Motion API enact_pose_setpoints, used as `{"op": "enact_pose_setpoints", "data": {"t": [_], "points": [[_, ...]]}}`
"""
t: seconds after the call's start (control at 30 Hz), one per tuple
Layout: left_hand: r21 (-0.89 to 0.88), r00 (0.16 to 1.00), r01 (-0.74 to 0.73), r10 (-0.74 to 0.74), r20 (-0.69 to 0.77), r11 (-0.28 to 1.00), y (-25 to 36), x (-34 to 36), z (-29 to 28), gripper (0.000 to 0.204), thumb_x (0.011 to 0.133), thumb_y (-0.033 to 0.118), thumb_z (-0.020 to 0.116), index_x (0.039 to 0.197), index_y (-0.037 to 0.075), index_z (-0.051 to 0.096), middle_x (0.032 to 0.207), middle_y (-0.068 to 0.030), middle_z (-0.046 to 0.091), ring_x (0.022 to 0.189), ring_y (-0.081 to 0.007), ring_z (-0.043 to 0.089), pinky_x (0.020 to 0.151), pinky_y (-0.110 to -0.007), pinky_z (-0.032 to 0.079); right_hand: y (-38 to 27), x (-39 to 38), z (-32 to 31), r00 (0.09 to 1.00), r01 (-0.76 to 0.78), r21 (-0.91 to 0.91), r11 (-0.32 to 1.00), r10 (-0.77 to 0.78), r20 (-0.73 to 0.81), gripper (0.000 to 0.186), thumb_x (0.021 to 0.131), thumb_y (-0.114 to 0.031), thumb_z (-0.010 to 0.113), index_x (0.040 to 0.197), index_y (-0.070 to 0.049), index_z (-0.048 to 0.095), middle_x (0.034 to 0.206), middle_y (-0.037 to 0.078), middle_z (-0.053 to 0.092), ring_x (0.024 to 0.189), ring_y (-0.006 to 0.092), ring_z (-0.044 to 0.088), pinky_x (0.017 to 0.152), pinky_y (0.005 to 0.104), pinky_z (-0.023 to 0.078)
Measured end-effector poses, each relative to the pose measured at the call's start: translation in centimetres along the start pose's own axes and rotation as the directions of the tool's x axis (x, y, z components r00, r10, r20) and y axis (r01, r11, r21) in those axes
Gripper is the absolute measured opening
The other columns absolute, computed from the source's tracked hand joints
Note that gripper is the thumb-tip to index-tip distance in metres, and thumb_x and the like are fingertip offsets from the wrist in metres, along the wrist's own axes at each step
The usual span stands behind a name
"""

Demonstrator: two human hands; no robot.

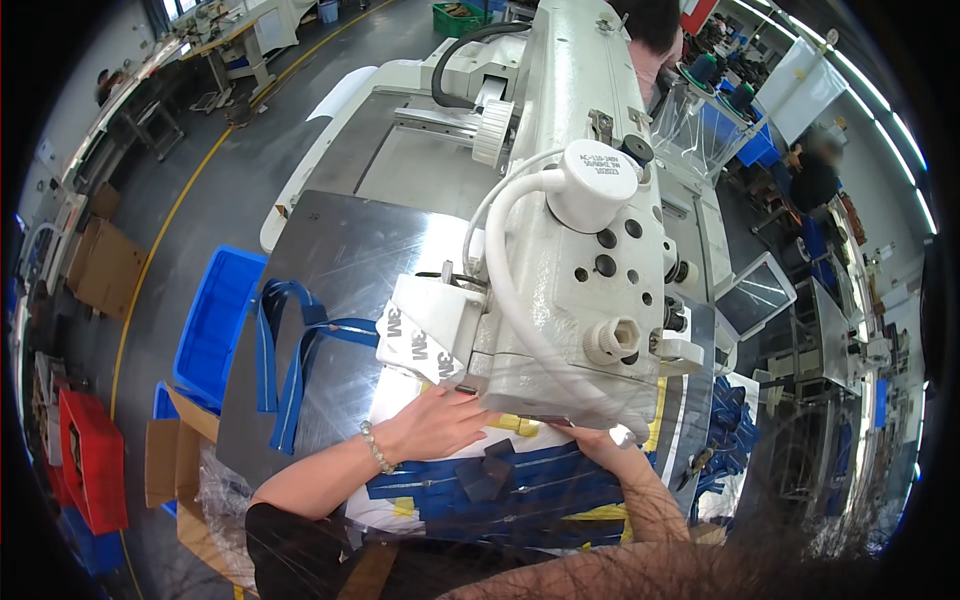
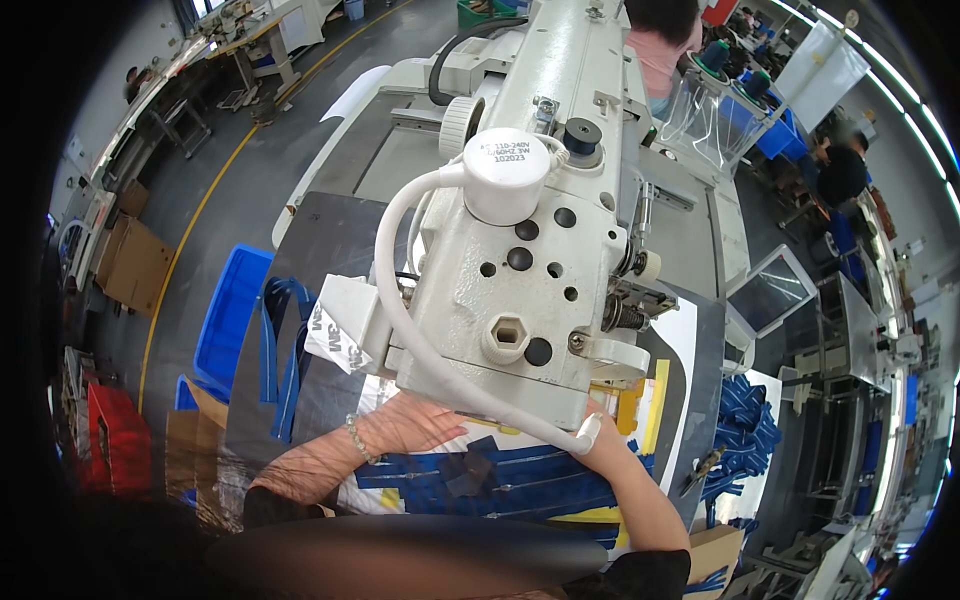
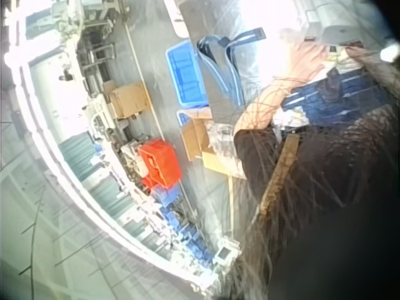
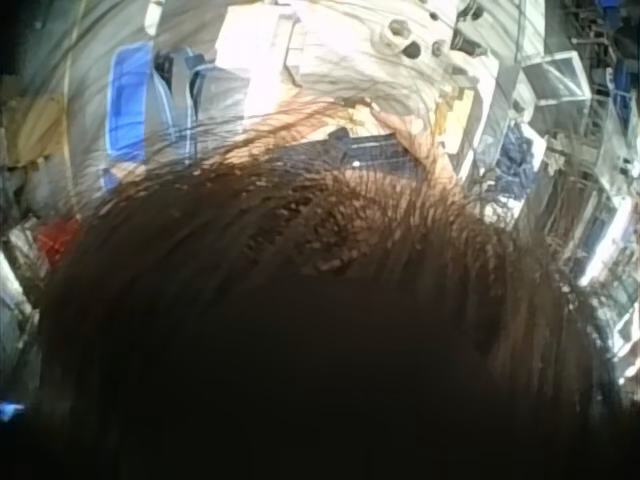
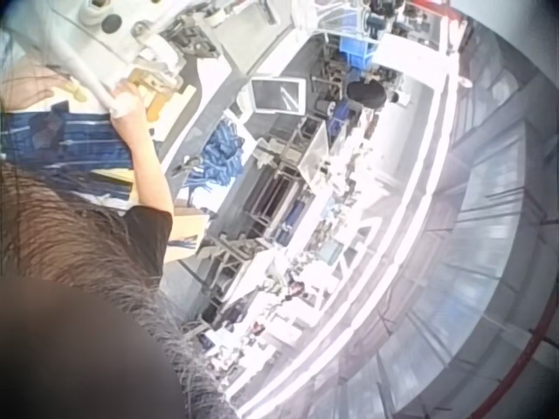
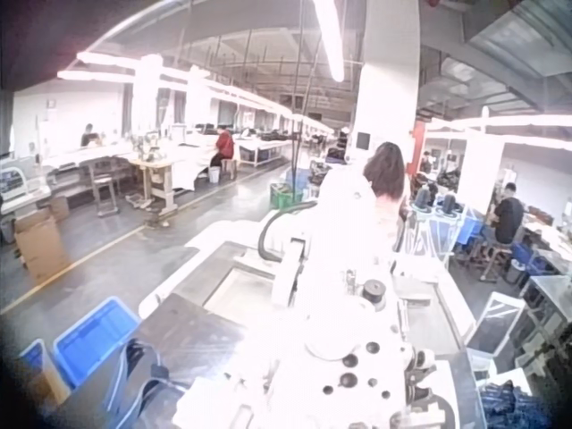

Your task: Sewing blue fabric straps using an industrial sewing machine.

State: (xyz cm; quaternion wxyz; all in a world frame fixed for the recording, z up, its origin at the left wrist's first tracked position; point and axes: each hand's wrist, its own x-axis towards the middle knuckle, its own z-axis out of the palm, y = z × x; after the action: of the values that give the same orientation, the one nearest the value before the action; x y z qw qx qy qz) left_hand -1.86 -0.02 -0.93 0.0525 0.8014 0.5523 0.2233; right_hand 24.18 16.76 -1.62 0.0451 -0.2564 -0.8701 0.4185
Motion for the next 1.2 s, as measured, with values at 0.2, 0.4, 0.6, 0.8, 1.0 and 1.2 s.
{"op": "enact_pose_setpoints", "data": {"t": [0.2,0.4,0.6,0.8,1.0,1.2], "points": [[0.006,1.000,-0.010,0.010,-0.007,1.000,0.0,0.3,0.0,0.039,0.084,0.028,0.061,0.119,0.012,0.055,0.100,0.0015,0.057,0.099,-0.0126,0.055,0.089,-0.031,0.040,2.4,-0.3,0.7,0.991,0.133,-0.078,0.988,-0.135,-0.011,0.039,0.075,-0.009,0.066,0.112,-0.002,0.058,0.108,0.013,0.063,0.102,0.0256,0.061,0.088,0.0326,0.047],[0.042,1.000,-0.020,0.019,0.022,0.999,0.0,0.0,-0.2,0.040,0.085,0.027,0.060,0.121,0.011,0.055,0.099,0.0008,0.057,0.100,-0.0137,0.054,0.091,-0.031,0.041,7.0,-1.4,2.3,0.996,0.038,-0.045,0.998,-0.033,0.088,0.037,0.073,-0.006,0.065,0.109,-0.005,0.060,0.106,0.013,0.063,0.101,0.0293,0.061,0.089,0.0340,0.047],[0.001,0.997,0.004,-0.004,0.073,1.000,0.2,0.2,-0.6,0.041,0.085,0.028,0.060,0.121,0.010,0.055,0.100,0.0002,0.056,0.101,-0.0144,0.054,0.090,-0.031,0.041,8.1,-1.8,2.4,0.987,0.150,-0.209,0.966,-0.133,0.094,0.036,0.072,-0.008,0.066,0.108,-0.008,0.062,0.106,0.012,0.063,0.102,0.0299,0.060,0.089,0.0357,0.048],[0.079,0.998,-0.038,0.034,0.052,0.996,0.1,0.4,-0.8,0.041,0.084,0.028,0.060,0.121,0.010,0.055,0.099,0.0001,0.056,0.100,-0.0138,0.054,0.089,-0.031,0.041,4.8,-1.7,1.2,0.985,0.040,-0.247,0.968,0.003,0.172,0.068,0.073,0.015,0.046,0.128,-0.023,0.055,0.124,0.006,0.057,0.117,0.0225,0.052,0.102,0.0318,0.039],[0.042,1.000,-0.022,0.021,0.023,0.999,0.1,0.3,-0.4,0.039,0.085,0.028,0.060,0.119,0.011,0.055,0.100,-0.0001,0.057,0.101,-0.0138,0.055,0.090,-0.031,0.040,4.0,-1.5,1.1,0.994,0.095,-0.333,0.938,-0.069,0.089,0.066,0.070,0.014,0.049,0.123,-0.024,0.059,0.123,0.005,0.058,0.118,0.0229,0.052,0.102,0.0333,0.038],[0.010,0.998,-0.009,0.009,0.055,1.000,0.2,0.2,-0.6,0.039,0.084,0.029,0.060,0.118,0.011,0.055,0.099,-0.0001,0.057,0.101,-0.0139,0.055,0.087,-0.031,0.040,7.1,-1.8,2.2,0.983,0.153,-0.257,0.954,-0.121,0.138,0.063,0.074,0.016,0.048,0.125,-0.019,0.058,0.125,0.007,0.057,0.119,0.0235,0.051,0.103,0.0338,0.037]]}}
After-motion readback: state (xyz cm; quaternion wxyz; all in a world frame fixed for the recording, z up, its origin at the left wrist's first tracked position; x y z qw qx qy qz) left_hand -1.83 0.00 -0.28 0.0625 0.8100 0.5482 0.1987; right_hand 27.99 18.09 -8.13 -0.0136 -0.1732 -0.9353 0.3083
